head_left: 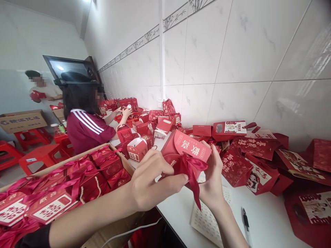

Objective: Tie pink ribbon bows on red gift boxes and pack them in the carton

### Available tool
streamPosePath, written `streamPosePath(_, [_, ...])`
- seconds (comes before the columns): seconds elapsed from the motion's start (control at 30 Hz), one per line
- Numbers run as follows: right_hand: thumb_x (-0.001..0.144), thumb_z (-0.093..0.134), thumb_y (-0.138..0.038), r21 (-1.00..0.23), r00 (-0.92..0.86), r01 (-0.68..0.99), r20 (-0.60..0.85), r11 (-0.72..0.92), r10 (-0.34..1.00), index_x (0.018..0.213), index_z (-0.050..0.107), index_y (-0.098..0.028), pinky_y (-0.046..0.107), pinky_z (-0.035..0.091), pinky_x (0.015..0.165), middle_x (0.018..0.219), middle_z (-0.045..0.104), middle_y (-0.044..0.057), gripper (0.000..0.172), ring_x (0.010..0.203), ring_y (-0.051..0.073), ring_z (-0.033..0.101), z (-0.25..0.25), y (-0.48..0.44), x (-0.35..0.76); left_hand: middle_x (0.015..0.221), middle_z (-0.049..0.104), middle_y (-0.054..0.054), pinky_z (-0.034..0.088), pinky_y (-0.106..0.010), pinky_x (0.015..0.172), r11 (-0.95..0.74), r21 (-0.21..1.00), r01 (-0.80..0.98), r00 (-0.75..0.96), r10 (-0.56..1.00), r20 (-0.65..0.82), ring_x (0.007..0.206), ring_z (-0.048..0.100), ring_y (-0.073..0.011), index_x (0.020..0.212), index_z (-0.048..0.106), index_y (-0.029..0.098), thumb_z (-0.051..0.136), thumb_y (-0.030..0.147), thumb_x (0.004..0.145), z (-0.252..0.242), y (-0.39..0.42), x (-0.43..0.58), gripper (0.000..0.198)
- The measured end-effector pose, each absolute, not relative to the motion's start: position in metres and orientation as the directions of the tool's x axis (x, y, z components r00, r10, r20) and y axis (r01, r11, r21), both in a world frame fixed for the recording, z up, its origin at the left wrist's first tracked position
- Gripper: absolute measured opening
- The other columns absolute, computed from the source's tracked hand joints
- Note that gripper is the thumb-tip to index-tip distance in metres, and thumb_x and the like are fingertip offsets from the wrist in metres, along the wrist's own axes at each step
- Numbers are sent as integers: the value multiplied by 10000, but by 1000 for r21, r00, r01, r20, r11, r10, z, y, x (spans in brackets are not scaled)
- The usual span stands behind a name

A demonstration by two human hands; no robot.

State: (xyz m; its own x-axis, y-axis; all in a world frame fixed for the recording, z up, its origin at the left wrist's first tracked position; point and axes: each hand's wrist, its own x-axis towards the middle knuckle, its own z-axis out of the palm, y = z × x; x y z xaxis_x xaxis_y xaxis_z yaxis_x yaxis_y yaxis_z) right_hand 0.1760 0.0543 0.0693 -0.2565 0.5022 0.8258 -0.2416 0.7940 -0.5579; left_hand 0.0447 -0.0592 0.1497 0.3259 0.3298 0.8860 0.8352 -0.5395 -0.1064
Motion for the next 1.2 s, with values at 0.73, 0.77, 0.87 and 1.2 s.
streamPosePath(0.73, [747, 516, -640, -734, -606, -165, 603, 659, 520, 1424, 101, -271, 460, 442, 916, 1415, 331, 127, 875, 1267, 310, 369, 75, 55, 183, 1328, 449, -95, 333, -438, 1031, -105, 798, 593, -26, 988, 149, 1220, 428, -276, 1324, 363, 230, 725, 361, 621, 166, -60, -6, 801])
streamPosePath(0.77, [754, 477, -665, -741, -628, -165, 588, 650, 510, 1426, 90, -273, 461, 441, 918, 1422, 322, 129, 869, 1265, 306, 373, 74, 55, 183, 1287, 490, -92, 382, -427, 991, -58, 848, 527, -76, 990, 115, 1174, 476, -270, 1296, 396, 226, 705, 367, 644, 164, -62, -7, 735])
streamPosePath(0.87, [807, 428, -624, -772, -662, -93, 519, 628, 540, 1417, 136, -281, 455, 451, 906, 1376, 396, 129, 758, 1213, 267, 445, 68, 58, 182, 1154, 591, -79, 486, -378, 848, 63, 971, 229, -262, 965, -1, 1045, 570, -246, 1182, 491, 222, 612, 463, 715, 159, -73, -16, 539])
streamPosePath(1.2, [782, 504, -349, -494, -844, 520, -421, 697, 331, 737, 640, -144, 327, 499, 563, 648, 665, 84, 250, 623, 232, 657, 28, 40, 156, 974, 660, -69, 510, -387, 774, 122, 920, -373, -411, 867, -281, 905, 631, -229, 1055, 531, 213, 452, 676, 712, 170, -125, -51, 581])
